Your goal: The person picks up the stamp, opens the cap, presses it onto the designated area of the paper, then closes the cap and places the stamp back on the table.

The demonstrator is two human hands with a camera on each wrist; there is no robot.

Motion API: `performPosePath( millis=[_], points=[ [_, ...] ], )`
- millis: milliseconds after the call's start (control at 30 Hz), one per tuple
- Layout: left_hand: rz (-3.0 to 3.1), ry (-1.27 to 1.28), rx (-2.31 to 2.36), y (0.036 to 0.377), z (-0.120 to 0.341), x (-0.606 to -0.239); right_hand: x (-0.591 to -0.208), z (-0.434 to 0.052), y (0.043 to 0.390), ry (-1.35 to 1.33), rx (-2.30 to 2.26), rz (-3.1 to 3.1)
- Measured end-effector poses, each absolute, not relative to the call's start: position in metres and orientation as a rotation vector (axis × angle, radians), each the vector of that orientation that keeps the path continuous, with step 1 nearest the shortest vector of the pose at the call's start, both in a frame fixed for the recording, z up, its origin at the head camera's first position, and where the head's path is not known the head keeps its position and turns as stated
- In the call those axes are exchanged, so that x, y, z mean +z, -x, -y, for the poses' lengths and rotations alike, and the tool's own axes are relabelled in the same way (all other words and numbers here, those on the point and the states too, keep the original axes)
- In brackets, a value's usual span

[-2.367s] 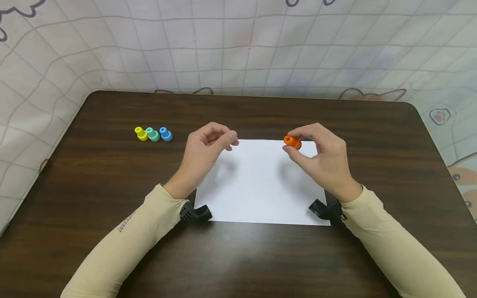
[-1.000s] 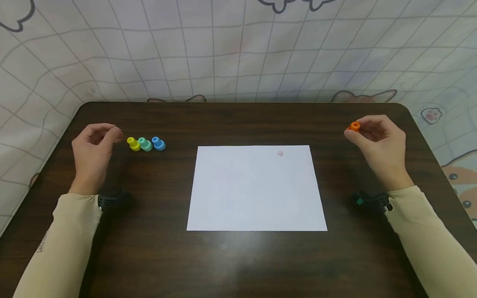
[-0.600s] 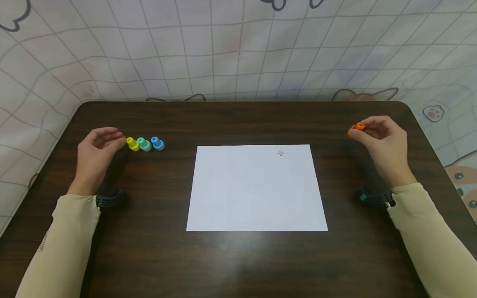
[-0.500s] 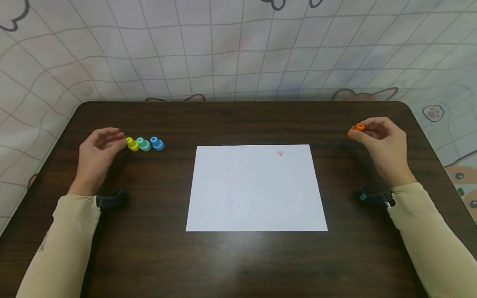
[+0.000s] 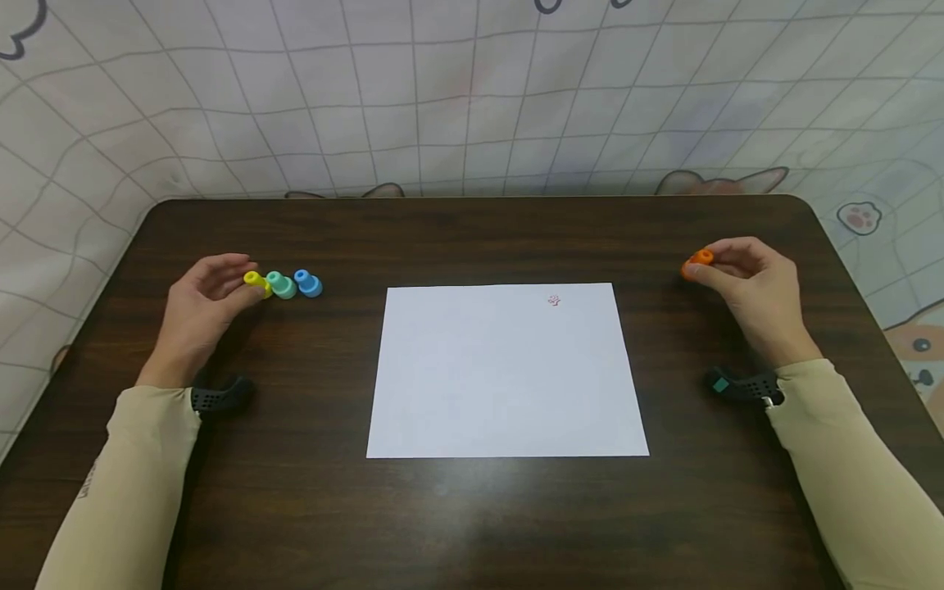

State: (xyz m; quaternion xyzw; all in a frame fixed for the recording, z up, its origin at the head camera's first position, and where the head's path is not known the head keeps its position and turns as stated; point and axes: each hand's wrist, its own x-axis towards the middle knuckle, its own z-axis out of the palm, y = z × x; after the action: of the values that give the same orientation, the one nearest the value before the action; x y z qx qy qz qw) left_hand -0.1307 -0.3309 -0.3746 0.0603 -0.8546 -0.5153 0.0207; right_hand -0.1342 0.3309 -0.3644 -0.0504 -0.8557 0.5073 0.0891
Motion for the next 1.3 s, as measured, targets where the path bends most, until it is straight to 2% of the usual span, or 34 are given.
performPosePath(
  millis=[800, 1300],
  points=[
    [2.572, -0.183, -1.492, 0.1330, 0.3245, -0.3797, -0.3711, -0.3337, 0.1339, 0.176, 1.360, 2.645],
    [2.637, -0.264, -1.399, 0.1306, 0.3244, -0.3765, -0.3725, -0.3340, 0.1341, 0.183, 1.333, 2.661]
  ],
)
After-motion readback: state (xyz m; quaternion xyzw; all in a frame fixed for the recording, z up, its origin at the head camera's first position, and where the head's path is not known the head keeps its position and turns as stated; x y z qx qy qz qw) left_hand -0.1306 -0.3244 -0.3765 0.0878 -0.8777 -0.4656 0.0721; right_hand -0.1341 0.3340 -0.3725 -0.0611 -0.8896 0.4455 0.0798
